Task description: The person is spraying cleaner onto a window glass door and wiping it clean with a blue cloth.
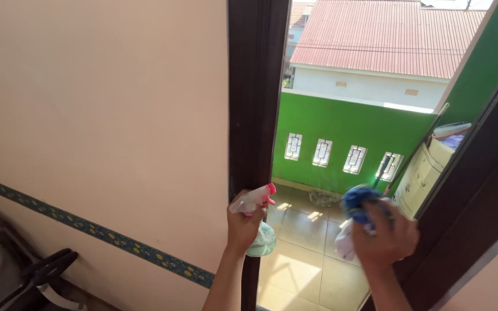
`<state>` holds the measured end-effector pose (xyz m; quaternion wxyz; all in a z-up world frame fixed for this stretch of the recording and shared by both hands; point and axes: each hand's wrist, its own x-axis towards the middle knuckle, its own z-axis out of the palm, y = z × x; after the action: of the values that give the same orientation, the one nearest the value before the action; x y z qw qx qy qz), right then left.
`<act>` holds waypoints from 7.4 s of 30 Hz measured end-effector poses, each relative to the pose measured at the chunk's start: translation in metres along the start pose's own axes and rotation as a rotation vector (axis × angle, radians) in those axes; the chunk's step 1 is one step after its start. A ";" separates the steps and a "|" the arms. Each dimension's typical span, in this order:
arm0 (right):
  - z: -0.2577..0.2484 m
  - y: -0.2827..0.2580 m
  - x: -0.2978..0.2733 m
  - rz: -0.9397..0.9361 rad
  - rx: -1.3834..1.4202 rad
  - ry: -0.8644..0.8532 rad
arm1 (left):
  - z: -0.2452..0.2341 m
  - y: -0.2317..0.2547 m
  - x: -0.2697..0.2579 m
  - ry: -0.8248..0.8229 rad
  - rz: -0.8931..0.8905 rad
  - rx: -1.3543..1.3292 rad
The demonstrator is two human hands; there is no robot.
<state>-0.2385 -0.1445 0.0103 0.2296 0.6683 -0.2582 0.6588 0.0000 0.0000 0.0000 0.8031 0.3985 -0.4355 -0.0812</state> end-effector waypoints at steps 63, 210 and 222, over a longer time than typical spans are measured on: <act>0.040 -0.081 -0.244 -0.334 0.355 -0.654 | -0.028 -0.067 -0.133 0.206 -0.283 0.218; -0.002 0.012 0.051 0.657 1.232 -0.337 | 0.098 0.018 -0.006 0.440 0.279 0.557; -0.030 0.015 -0.011 0.784 1.213 -0.772 | 0.078 -0.008 -0.021 0.259 0.414 0.768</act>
<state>-0.2710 -0.1361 -0.0001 -0.5238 0.7172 -0.1327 0.4400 -0.0709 -0.0401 0.0042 0.6441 0.5791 -0.4005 0.2990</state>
